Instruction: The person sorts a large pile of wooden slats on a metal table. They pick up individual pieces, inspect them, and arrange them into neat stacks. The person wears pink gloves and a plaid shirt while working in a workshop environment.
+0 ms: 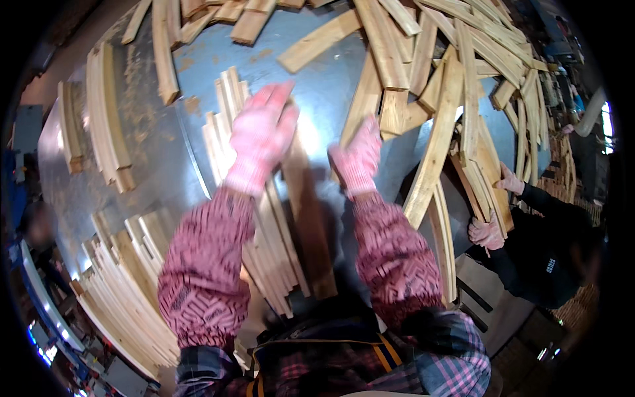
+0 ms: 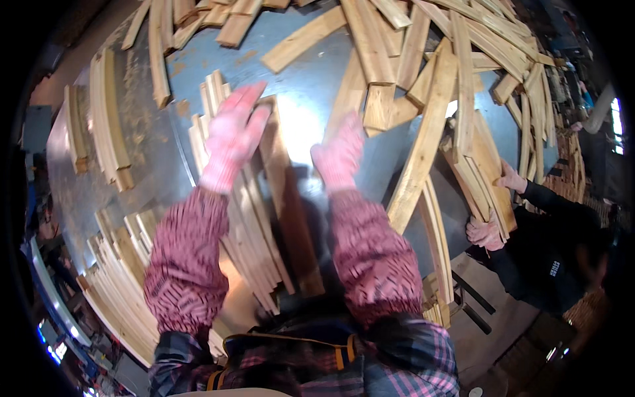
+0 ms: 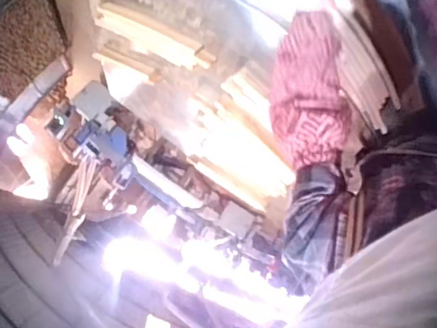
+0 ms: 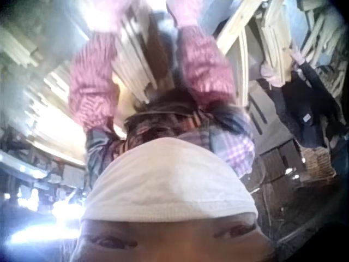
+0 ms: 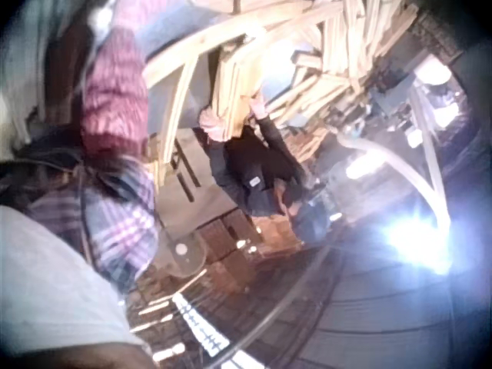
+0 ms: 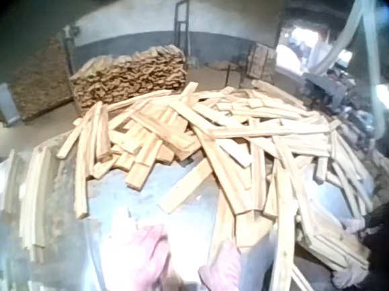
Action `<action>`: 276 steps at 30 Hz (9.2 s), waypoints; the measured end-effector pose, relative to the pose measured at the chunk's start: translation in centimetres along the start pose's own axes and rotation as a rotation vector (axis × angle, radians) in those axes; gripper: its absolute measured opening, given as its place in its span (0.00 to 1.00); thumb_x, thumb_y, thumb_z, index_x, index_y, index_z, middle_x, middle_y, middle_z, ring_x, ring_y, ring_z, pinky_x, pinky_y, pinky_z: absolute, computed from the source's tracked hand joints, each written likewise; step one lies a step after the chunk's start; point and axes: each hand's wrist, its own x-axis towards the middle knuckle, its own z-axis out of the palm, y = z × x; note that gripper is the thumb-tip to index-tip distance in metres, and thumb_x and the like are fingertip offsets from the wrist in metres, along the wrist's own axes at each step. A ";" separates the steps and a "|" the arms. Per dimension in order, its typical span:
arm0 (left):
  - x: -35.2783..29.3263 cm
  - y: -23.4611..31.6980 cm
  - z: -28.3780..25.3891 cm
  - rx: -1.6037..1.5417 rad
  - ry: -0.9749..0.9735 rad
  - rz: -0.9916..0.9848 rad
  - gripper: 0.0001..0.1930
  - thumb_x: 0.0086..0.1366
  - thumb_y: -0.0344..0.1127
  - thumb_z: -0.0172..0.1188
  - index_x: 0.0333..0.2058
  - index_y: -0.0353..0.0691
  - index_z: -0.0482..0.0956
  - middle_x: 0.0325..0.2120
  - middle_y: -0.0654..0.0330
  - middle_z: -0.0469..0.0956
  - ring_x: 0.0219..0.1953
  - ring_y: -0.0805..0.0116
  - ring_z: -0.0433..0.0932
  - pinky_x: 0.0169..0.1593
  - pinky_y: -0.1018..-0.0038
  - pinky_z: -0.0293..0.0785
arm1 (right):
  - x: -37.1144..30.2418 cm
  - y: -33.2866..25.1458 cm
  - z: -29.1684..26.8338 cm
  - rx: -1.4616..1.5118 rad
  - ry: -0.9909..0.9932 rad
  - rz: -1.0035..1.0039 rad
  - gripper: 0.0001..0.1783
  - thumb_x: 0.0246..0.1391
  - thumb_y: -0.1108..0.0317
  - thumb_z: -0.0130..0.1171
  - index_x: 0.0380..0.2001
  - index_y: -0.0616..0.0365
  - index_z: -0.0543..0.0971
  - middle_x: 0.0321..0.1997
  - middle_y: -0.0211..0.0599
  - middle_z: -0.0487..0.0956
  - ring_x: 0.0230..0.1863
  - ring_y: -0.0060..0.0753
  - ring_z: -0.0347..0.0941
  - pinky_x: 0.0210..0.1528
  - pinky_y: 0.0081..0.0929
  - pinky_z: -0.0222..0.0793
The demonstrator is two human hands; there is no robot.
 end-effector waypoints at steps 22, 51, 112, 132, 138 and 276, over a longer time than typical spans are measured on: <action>-9.6 2.1 -8.5 -1.231 -0.594 -0.640 0.28 0.63 0.44 0.60 0.56 0.30 0.70 0.35 0.47 0.83 0.30 0.60 0.83 0.32 0.68 0.84 | -14.2 16.0 -6.4 0.993 -0.693 0.203 0.44 0.52 0.64 0.72 0.70 0.55 0.64 0.57 0.39 0.77 0.47 0.32 0.77 0.53 0.30 0.77; -15.7 -4.6 -6.4 -0.408 0.143 -0.390 0.42 0.55 0.31 0.71 0.69 0.43 0.63 0.46 0.54 0.77 0.44 0.64 0.78 0.49 0.69 0.79 | -6.6 -7.9 -4.9 0.206 -0.140 -1.229 0.22 0.56 0.72 0.63 0.55 0.54 0.77 0.69 0.45 0.69 0.65 0.54 0.69 0.67 0.43 0.67; -31.7 -11.6 -13.7 -0.928 0.421 -0.955 0.40 0.57 0.15 0.54 0.69 0.44 0.60 0.52 0.58 0.74 0.43 0.71 0.75 0.49 0.71 0.78 | 27.2 -13.0 -0.9 0.663 -0.198 -0.040 0.47 0.44 0.53 0.71 0.64 0.60 0.64 0.42 0.58 0.81 0.41 0.58 0.82 0.44 0.48 0.82; -59.3 -15.7 -21.7 0.653 0.085 -0.814 0.44 0.52 0.30 0.68 0.70 0.54 0.64 0.74 0.48 0.47 0.75 0.47 0.47 0.75 0.60 0.46 | -8.2 15.9 -5.5 1.193 -0.958 0.099 0.35 0.42 0.70 0.72 0.55 0.71 0.74 0.46 0.47 0.83 0.46 0.44 0.81 0.53 0.37 0.77; -71.7 -17.2 -22.1 0.409 0.156 -1.067 0.52 0.57 0.30 0.59 0.75 0.69 0.42 0.75 0.50 0.46 0.75 0.44 0.49 0.73 0.62 0.54 | -18.5 12.1 -4.7 0.637 -0.733 -0.030 0.50 0.37 0.68 0.74 0.68 0.60 0.66 0.50 0.43 0.83 0.52 0.37 0.78 0.57 0.29 0.72; -41.5 6.0 -12.2 0.784 -0.111 0.076 0.26 0.73 0.42 0.55 0.64 0.35 0.65 0.35 0.58 0.77 0.34 0.68 0.77 0.43 0.69 0.79 | -18.1 1.9 0.9 1.366 -1.249 0.512 0.24 0.61 0.47 0.64 0.50 0.51 0.75 0.38 0.45 0.81 0.29 0.33 0.78 0.26 0.25 0.79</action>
